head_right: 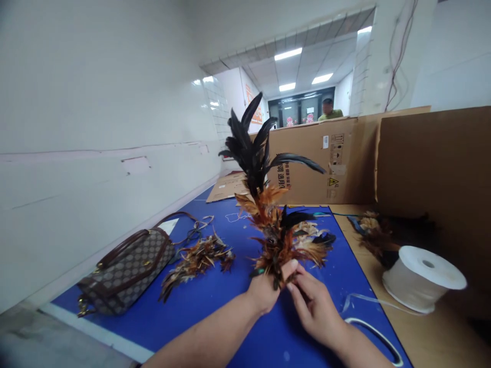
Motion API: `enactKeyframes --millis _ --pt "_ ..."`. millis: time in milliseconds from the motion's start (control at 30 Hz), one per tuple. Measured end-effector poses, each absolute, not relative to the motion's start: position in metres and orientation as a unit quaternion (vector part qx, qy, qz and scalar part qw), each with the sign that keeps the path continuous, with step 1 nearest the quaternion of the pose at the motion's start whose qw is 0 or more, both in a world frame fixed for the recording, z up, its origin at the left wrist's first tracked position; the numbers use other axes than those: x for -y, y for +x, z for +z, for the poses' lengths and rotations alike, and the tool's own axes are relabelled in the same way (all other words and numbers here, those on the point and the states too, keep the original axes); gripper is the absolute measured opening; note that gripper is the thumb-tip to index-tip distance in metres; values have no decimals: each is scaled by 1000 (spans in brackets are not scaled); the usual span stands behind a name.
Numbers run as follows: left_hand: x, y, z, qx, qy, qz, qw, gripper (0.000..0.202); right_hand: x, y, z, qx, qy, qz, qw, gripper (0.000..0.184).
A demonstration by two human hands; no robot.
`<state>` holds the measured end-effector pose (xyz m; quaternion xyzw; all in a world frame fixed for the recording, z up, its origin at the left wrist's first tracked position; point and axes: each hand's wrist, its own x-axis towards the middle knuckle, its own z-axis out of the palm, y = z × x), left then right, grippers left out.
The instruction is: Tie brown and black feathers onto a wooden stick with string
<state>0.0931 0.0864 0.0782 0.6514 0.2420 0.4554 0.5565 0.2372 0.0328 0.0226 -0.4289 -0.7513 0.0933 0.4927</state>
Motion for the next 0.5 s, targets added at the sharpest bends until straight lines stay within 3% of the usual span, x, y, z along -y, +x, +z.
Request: enactKeyframes --millis 100,233,400,500 --pt "-97 90 105 -200 586 452 642 41 -31 234 25 756 -421 96 492 15" --pt "-119 74 160 -157 515 496 681 50 -29 231 25 767 -411 103 481 20" --pt "-149 34 226 -102 462 613 633 33 -28 231 22 787 -408 120 446 17" --pt "-161 1 246 -120 447 655 598 36 -30 232 23 789 -412 121 440 18"
